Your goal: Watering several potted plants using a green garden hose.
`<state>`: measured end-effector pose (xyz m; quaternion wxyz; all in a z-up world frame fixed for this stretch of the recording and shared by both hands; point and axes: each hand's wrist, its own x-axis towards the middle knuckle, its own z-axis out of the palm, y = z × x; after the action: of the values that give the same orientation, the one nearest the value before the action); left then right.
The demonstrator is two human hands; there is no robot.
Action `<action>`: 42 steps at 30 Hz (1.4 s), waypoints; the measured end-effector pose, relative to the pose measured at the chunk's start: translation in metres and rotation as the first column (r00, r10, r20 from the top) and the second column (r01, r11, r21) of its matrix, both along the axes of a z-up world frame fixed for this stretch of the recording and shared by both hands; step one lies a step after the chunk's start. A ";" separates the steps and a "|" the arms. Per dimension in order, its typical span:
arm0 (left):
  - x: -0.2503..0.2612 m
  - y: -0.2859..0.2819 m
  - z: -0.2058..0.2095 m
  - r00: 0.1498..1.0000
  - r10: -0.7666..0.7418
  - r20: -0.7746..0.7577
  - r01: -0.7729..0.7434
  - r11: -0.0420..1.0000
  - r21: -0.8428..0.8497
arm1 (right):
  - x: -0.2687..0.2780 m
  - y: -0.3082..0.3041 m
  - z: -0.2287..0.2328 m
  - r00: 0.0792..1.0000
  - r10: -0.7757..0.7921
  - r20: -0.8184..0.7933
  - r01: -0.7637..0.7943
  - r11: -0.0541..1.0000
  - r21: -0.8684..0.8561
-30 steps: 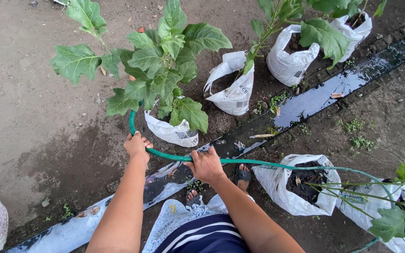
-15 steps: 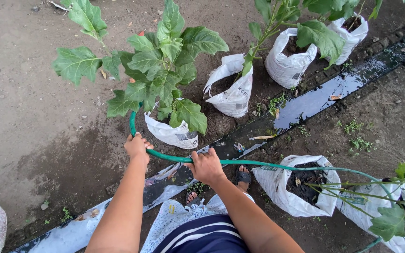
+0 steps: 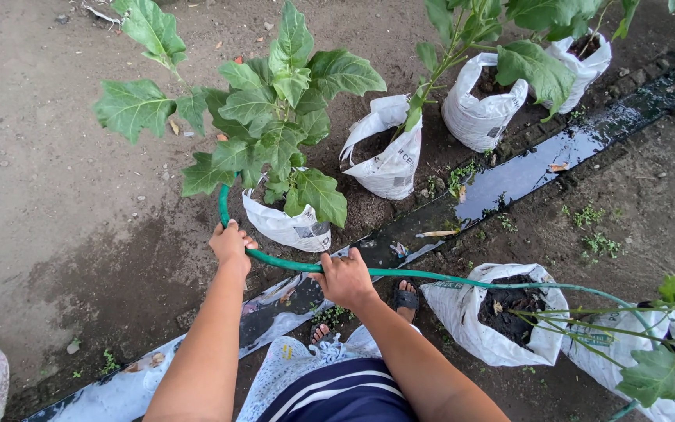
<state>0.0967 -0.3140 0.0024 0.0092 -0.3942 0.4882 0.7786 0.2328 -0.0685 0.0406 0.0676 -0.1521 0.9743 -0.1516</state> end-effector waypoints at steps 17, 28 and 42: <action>0.010 -0.009 -0.024 1.000 0.008 -0.008 -0.008 1.000 0.011 | 0.000 -0.001 -0.012 0.997 0.051 -0.049 -0.050 0.998 0.022; 0.015 -0.012 -0.022 1.000 0.018 -0.003 -0.018 0.999 0.028 | 0.001 -0.004 -0.011 0.997 0.062 -0.038 -0.060 0.998 0.035; 0.019 -0.009 -0.009 0.999 0.024 0.021 -0.024 1.000 0.008 | 0.003 -0.006 -0.002 0.996 0.069 0.061 -0.074 0.994 0.079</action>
<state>0.1159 -0.3234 -0.0069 0.0067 -0.4083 0.4801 0.7764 0.2355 -0.0741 0.0385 0.1075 -0.1797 0.9712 -0.1139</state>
